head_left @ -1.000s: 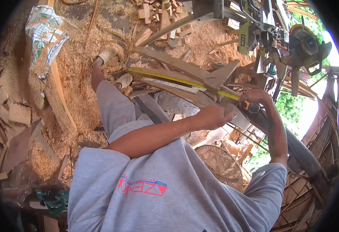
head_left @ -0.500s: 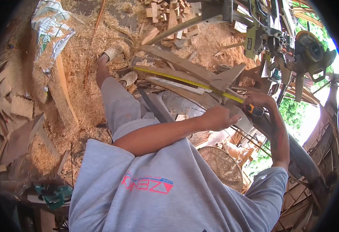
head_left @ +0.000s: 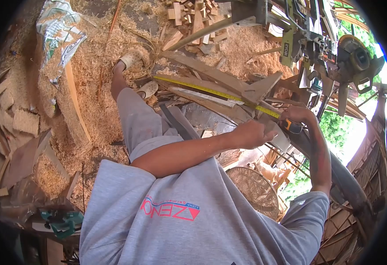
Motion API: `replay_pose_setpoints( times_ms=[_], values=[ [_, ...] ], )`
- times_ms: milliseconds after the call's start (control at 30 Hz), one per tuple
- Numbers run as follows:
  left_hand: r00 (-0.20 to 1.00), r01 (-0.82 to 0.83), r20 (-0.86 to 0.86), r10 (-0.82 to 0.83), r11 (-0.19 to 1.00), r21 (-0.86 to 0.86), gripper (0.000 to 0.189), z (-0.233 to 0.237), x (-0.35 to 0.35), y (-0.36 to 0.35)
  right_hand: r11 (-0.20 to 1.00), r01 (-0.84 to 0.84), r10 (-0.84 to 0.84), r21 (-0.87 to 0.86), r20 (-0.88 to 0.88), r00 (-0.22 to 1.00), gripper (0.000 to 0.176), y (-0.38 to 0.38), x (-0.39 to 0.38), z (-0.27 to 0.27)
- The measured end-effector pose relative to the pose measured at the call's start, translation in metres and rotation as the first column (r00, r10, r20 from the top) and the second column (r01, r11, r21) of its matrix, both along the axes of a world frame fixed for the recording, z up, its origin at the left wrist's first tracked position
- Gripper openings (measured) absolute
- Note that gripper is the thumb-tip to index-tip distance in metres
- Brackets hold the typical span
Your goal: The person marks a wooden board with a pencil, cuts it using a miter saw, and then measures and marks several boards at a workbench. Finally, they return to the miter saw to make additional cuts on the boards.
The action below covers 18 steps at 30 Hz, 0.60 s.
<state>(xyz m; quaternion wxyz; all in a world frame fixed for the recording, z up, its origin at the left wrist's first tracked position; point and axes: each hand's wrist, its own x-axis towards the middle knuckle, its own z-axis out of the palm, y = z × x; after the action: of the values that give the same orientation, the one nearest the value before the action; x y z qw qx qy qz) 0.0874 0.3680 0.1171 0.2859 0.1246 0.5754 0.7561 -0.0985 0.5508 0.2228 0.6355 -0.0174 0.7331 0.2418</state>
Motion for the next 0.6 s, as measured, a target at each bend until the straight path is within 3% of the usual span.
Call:
replay_pose_setpoints(
  times_ms=[500, 567, 600],
  values=[
    [1.0, -0.012, 0.012, 0.012, 1.0, 0.022, 0.071, -0.001, 0.0, 0.001, 1.0, 0.004, -0.004, 0.006, -0.041, 0.999, 0.033, 0.005, -0.003, -0.005],
    [1.0, 0.004, 0.02, -0.004, 1.0, 0.024, 0.071, -0.002, -0.001, 0.001, 0.987, -0.009, 0.012, -0.16, 0.023, 1.0, 0.034, 0.018, -0.006, -0.012],
    [0.999, 0.02, 0.028, -0.021, 0.999, 0.027, 0.071, -0.002, -0.001, 0.001, 0.987, -0.008, 0.013, -0.161, 0.024, 1.0, 0.034, 0.011, -0.004, -0.01]
  ],
)
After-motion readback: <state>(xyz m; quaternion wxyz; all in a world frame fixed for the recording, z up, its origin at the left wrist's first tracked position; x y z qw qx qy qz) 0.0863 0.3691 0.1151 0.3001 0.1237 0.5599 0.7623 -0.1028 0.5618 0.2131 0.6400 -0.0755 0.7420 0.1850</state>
